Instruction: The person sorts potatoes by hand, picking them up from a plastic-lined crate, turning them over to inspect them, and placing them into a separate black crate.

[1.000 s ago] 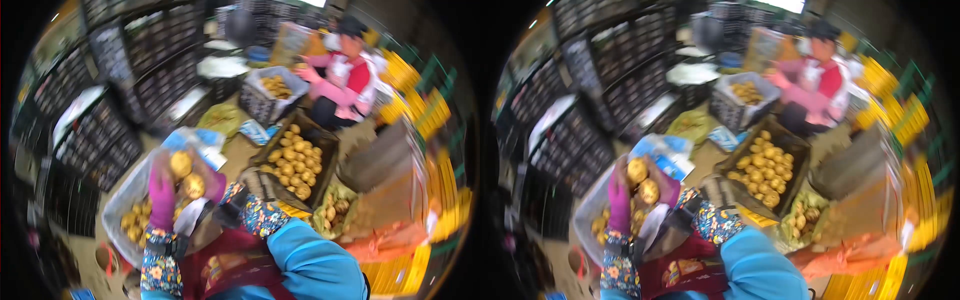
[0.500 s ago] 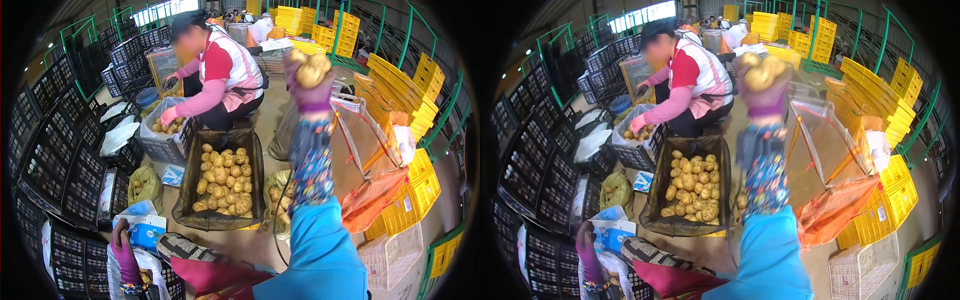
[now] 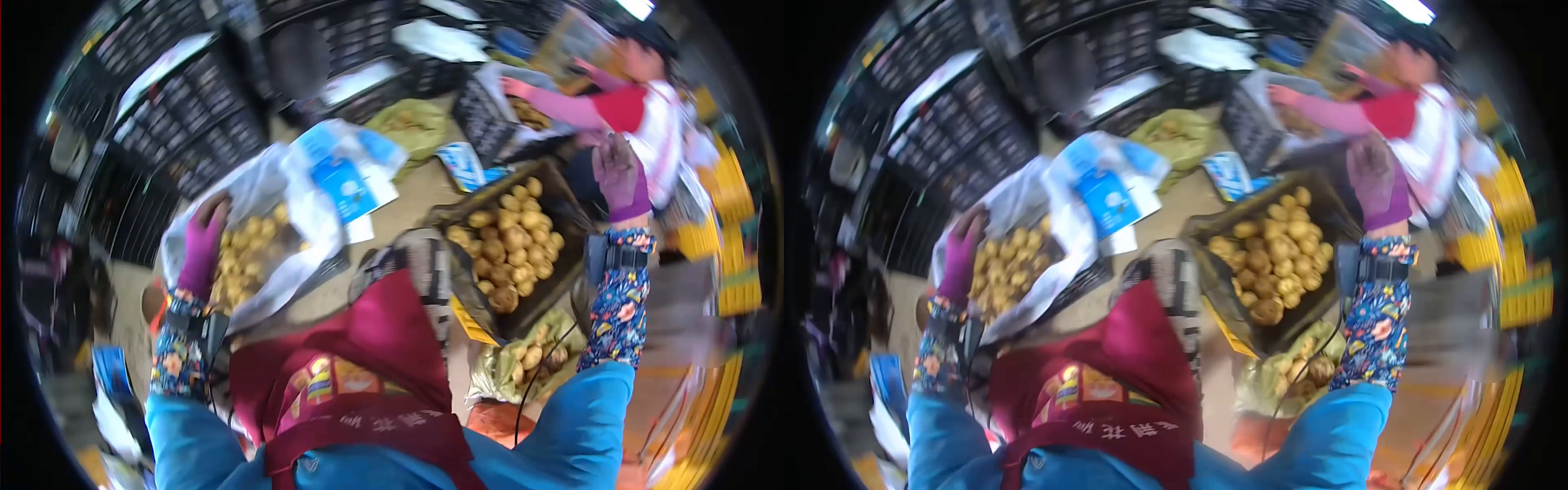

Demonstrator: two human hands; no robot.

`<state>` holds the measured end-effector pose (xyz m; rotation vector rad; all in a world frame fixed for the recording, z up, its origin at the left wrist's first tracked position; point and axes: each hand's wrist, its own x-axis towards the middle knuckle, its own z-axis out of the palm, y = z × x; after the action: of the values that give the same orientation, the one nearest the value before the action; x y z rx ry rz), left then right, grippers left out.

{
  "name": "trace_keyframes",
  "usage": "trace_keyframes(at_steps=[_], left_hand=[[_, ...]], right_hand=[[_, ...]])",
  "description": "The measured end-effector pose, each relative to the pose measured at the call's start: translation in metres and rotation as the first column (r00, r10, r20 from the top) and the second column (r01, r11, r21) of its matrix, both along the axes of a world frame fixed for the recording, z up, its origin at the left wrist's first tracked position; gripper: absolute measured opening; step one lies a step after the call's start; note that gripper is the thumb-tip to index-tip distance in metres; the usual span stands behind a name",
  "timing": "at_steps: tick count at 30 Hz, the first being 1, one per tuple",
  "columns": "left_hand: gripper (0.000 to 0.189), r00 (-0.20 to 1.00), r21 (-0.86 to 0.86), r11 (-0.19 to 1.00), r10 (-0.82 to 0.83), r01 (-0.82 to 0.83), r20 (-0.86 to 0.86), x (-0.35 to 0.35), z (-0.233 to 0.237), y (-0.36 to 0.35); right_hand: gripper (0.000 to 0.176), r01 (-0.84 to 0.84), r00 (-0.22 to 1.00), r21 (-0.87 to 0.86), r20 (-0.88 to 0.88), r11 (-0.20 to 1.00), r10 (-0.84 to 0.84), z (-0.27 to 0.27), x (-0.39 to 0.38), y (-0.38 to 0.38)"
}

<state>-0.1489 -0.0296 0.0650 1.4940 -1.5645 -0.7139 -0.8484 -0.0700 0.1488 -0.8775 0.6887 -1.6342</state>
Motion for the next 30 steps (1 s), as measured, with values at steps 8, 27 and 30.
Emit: trace_keyframes(at_steps=[8,27,30], left_hand=[[0.032,0.95,0.059,0.974,0.228,-0.22,-0.211,0.116,-0.1,0.027],[0.015,0.604,0.696,0.643,-0.704,0.319,0.373,0.076,-0.134,0.072],[0.021,0.733,0.753,0.597,-0.638,0.277,0.236,0.085,-0.12,0.058]], right_hand=[[0.059,-0.786,0.219,0.391,-0.548,0.478,0.808,-0.136,0.531,-0.107],[0.067,-0.282,-0.887,0.925,-0.353,0.256,0.297,-0.604,0.552,-0.169],[0.048,-0.15,-0.803,0.881,-0.373,0.448,0.464,-0.499,0.584,-0.142]])
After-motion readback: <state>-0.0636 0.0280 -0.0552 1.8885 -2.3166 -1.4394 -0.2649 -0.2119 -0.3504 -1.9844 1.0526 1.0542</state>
